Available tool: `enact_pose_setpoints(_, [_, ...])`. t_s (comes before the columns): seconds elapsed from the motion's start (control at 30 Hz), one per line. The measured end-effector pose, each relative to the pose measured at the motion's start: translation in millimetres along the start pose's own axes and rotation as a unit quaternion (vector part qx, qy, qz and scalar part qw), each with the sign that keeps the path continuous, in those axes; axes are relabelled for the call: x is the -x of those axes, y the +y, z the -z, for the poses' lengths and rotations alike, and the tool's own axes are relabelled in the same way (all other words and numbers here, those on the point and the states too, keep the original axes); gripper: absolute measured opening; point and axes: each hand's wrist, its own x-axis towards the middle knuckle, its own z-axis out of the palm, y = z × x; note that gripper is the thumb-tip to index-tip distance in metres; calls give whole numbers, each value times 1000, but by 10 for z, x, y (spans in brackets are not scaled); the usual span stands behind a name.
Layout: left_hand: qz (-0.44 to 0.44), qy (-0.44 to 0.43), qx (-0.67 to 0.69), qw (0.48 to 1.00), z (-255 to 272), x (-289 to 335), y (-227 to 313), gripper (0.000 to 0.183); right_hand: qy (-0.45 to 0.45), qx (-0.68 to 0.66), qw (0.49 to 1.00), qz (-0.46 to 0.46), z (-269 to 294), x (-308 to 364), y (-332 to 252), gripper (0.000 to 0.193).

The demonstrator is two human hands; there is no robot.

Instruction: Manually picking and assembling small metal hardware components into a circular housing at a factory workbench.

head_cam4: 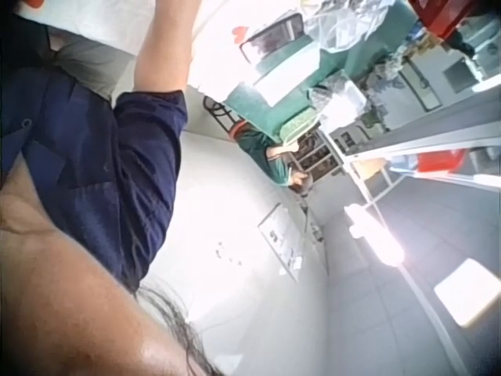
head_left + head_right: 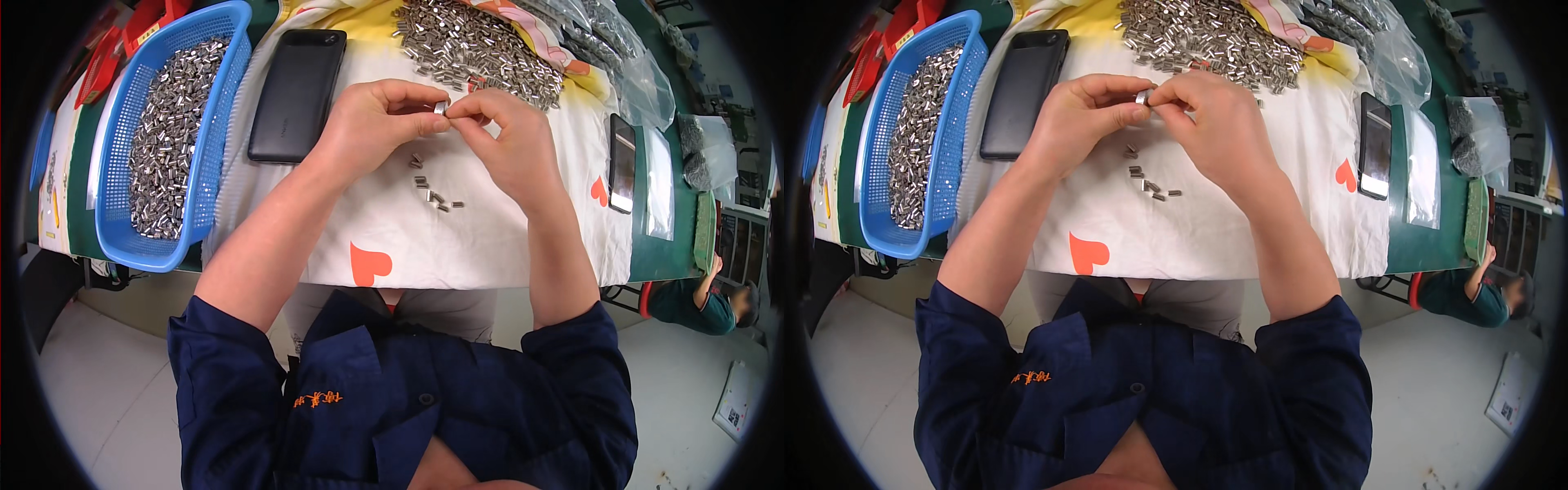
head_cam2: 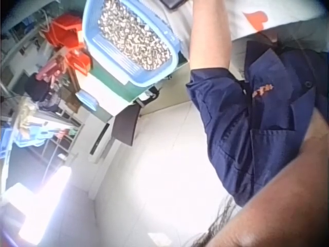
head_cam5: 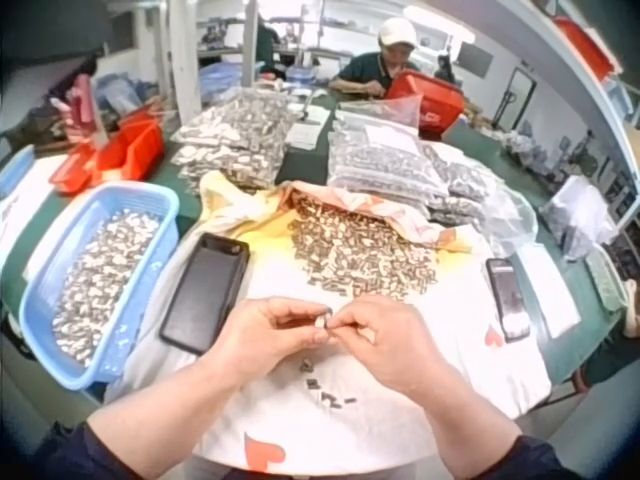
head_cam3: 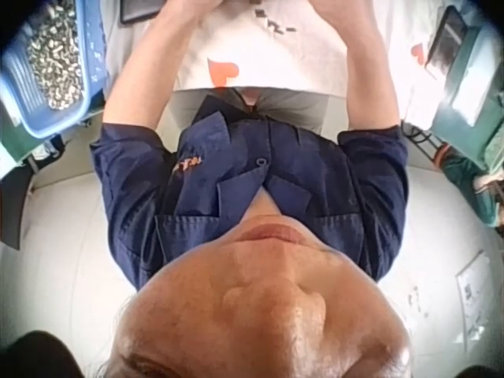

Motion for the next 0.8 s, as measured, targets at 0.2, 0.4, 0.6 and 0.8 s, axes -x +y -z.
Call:
enact_pose_setpoints(0.2, [7,-8,45,999,36,-13,4,28,7,-30,999,-38,-5,-4,-28,8])
enact_pose_setpoints(0.4, [-6,14,36,999,2,-6,0,29,73,29,997,26,-135,27,-8,6])
enact_pose_setpoints(0.6, [10,-5,119,993,28,-18,-38,29,54,-24,998,-15,-65,12,-57,6])
enact_pose_setpoints(0.8, [19,-13,54,998,-18,11,-26,29,-61,-106,988,-99,105,-49,65,9])
